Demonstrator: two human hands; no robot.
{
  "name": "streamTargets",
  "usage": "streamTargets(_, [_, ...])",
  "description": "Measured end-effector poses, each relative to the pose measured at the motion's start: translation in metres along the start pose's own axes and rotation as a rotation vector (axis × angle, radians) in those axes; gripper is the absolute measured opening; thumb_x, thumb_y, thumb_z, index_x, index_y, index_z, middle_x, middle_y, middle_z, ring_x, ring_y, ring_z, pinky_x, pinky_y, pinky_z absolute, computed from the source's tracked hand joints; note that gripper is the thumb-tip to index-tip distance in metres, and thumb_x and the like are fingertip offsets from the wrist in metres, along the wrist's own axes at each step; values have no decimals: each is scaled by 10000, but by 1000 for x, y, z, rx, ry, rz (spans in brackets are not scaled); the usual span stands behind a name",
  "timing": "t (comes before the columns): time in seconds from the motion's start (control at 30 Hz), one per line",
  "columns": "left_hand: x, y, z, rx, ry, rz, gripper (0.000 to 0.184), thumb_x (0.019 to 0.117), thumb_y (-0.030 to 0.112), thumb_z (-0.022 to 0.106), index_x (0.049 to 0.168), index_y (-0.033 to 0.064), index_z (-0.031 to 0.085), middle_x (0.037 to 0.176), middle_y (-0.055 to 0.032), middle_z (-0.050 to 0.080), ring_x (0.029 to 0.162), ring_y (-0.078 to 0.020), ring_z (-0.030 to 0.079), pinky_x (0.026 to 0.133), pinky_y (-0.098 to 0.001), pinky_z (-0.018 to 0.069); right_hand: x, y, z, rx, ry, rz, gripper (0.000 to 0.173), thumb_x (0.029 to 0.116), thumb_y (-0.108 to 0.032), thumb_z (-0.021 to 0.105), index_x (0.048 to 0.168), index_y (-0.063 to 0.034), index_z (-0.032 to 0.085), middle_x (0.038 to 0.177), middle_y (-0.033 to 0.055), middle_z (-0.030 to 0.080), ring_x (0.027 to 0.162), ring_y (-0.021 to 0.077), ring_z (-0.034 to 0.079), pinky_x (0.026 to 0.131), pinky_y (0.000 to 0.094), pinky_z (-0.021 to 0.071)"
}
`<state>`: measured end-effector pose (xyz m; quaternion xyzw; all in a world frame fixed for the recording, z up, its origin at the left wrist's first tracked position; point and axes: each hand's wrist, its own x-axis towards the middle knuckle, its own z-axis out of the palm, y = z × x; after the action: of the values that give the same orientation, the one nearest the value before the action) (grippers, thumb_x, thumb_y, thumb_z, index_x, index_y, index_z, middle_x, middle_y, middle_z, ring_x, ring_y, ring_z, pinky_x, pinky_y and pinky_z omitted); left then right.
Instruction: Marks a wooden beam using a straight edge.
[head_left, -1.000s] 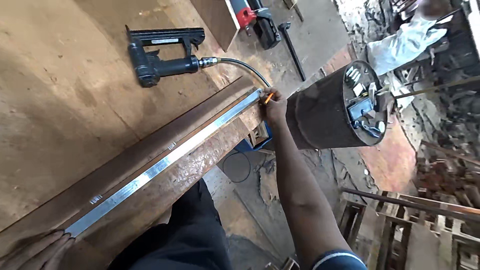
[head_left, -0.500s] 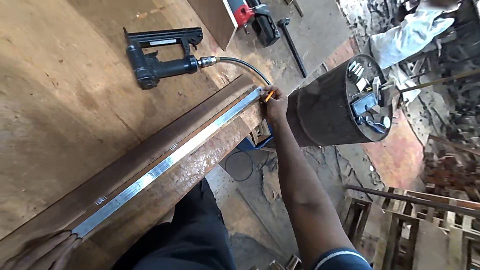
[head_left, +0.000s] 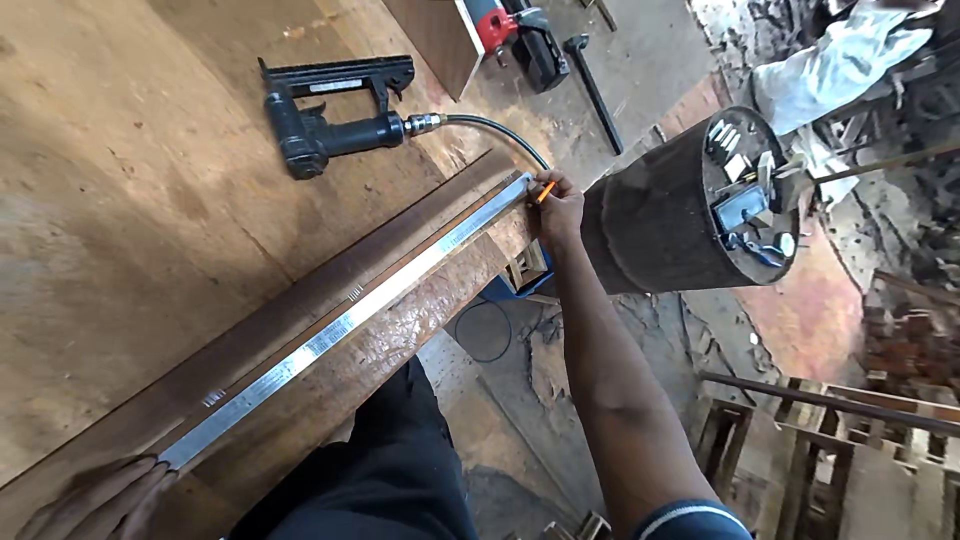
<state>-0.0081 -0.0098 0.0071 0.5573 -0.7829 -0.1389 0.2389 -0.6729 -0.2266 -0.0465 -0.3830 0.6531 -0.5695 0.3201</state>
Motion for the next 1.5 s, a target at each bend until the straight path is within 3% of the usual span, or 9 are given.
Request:
streamTargets(0.43, [-1,0,-1,-49,30,-3,143,974,159,701,1017,48,782,1092,-112,752,1093,-190,682,1004,-292,497,1,-1,-2,-7,-31,22,247,875,-16,766,1112,-21,695,943,84,715,803,164,688,744,348,608])
streamTargets(0.6, [3,8,-2,-39,41,-47,193,960,166,678,987,17,798,1079,-150,764,1080,-247,713,1012,-386,533,-4,-13,-13,-82,-135,-28,255,922,-50,703,1175,-35,675,1016,52,721,862,153,694,791,374,615])
streamTargets(0.73, [-8,3,-9,-36,17,-122,157,943,172,701,997,72,810,1132,-67,760,1136,-194,693,1054,-390,537,-46,-61,22,-206,-172,148,236,1006,-49,567,1219,-150,584,1018,-102,638,898,1,637,862,227,564])
streamTargets(0.9, [-8,-5,-9,-64,-19,-72,143,947,145,712,1044,94,805,1191,-53,747,1197,-192,672,1065,-378,543,15,45,-45,-25,-382,189,157,1088,-338,477,1169,-247,576,1012,-171,640,899,-75,615,795,122,526])
streamTargets(0.97, [-5,-5,-11,-21,-53,-53,151,966,160,693,1051,96,800,1201,-47,742,1211,-188,663,1070,-367,535,14,40,-40,-141,-276,235,180,1089,-380,459,1150,-260,577,948,-183,619,808,-89,597,729,111,517])
streamTargets(1.07, [-3,-4,-16,39,-124,-21,175,995,180,657,1077,106,791,1227,-37,730,1240,-184,645,1081,-363,527,14,35,-37,-110,-261,200,113,1076,-280,498,1181,-279,539,975,-181,588,885,-59,596,823,148,528])
streamTargets(1.17, [2,-4,-20,64,-178,5,201,1011,188,618,1093,117,787,1246,-24,721,1263,-177,629,1107,-370,506,15,24,-32,-271,-175,80,322,1010,-273,608,1317,-183,575,1120,-104,621,967,-2,602,874,223,532])
streamTargets(1.3, [6,-2,-25,103,-205,37,224,1015,186,582,1083,112,783,1235,-29,728,1259,-195,634,1103,-391,502,-48,-54,26,-607,140,-165,443,961,-228,639,1306,46,584,1218,143,656,1083,123,628,942,258,523])
streamTargets(1.5, [8,-3,-23,128,-252,41,264,1028,240,550,1066,123,783,1224,-27,730,1238,-228,645,1075,-447,514,-222,-113,146,-597,-147,-379,266,978,-162,654,1195,-13,695,1157,156,707,1094,252,674,982,445,556])
